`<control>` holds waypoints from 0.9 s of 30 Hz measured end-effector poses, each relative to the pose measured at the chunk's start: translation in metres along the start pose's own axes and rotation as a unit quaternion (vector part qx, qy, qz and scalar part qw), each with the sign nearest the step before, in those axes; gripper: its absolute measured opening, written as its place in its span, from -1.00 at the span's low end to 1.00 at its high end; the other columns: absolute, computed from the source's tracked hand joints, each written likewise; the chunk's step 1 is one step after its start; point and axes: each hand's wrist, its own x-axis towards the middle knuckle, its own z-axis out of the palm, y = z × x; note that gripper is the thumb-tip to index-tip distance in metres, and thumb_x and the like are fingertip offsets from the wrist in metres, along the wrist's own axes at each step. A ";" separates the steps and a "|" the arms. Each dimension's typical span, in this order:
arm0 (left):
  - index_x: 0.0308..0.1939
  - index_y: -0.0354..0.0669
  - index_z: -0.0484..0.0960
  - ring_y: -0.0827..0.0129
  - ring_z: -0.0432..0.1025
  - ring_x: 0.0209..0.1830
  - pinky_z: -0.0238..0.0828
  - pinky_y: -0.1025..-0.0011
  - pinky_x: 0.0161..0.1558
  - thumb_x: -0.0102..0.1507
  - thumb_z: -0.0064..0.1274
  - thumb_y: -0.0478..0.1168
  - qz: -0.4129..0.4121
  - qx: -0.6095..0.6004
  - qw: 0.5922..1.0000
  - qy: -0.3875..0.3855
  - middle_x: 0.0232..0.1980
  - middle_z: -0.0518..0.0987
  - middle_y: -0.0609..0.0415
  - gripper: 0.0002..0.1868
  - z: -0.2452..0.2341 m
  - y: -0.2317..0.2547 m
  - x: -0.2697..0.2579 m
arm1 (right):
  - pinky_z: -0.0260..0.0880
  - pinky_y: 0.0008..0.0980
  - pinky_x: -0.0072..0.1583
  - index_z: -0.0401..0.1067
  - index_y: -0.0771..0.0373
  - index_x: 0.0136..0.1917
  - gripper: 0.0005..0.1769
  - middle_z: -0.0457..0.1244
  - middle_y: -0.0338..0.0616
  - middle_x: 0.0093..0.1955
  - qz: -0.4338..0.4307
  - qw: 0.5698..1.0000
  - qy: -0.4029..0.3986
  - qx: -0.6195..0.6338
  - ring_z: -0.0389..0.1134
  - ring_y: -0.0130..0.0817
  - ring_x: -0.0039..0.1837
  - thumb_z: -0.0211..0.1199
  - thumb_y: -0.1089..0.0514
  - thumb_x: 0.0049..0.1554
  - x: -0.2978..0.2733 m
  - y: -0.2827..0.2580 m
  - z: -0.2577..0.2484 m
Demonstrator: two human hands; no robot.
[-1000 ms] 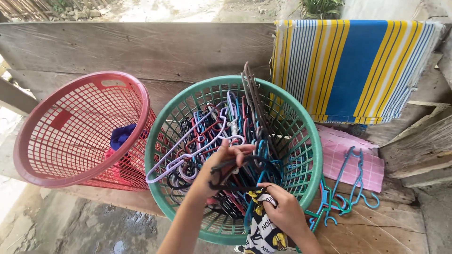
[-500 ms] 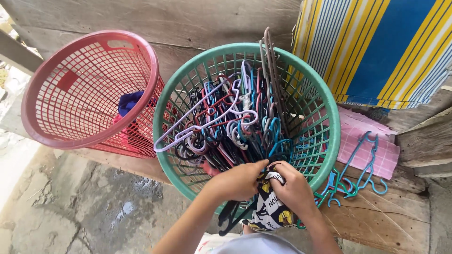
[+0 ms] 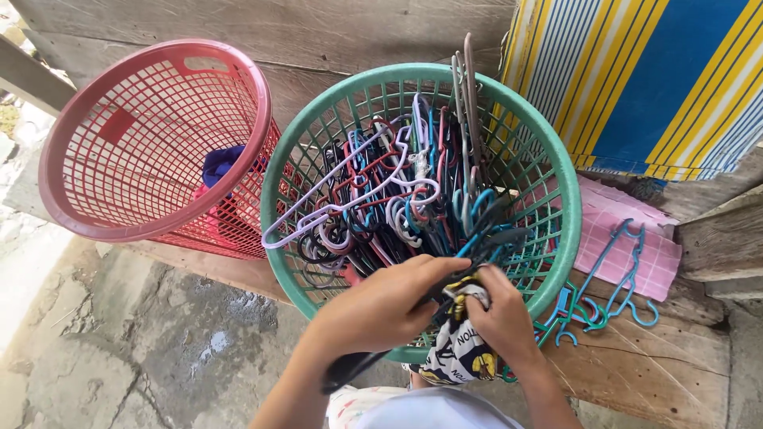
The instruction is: Hang up pieces of clothing on a clothesline using hangers.
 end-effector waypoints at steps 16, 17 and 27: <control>0.48 -0.08 0.29 0.48 0.47 -0.29 0.48 0.48 -0.13 0.30 -0.10 -0.42 -0.199 -0.192 0.949 0.154 0.08 0.57 0.12 -0.37 0.004 -0.040 -0.050 | 0.40 -0.38 0.01 0.48 0.41 -0.06 -0.78 0.35 -0.03 0.14 -0.017 0.998 0.057 -0.012 0.43 -0.26 0.01 0.18 0.44 -0.02 -0.004 -0.010 0.000; 0.45 -0.17 0.30 0.42 0.46 -0.08 0.41 0.44 -0.01 0.31 -0.07 -0.46 -0.115 -0.136 0.963 0.201 0.13 0.56 0.03 -0.40 0.009 -0.047 -0.056 | 0.40 -0.37 -0.03 0.48 0.42 -0.05 -0.80 0.36 -0.02 0.04 0.040 0.998 0.036 -0.012 0.43 -0.26 -0.06 0.20 0.42 0.01 -0.007 0.004 0.003; 0.38 -0.20 0.59 0.59 0.21 -0.49 0.06 0.61 -0.48 0.43 0.08 -0.23 -0.217 -0.426 0.835 0.272 -0.40 0.44 0.19 -0.58 0.031 -0.092 -0.129 | 0.51 -0.26 0.01 0.31 0.43 0.39 -0.40 0.40 0.06 0.08 0.343 0.848 -0.105 0.390 0.47 -0.27 -0.01 0.11 0.42 0.05 -0.072 0.108 0.023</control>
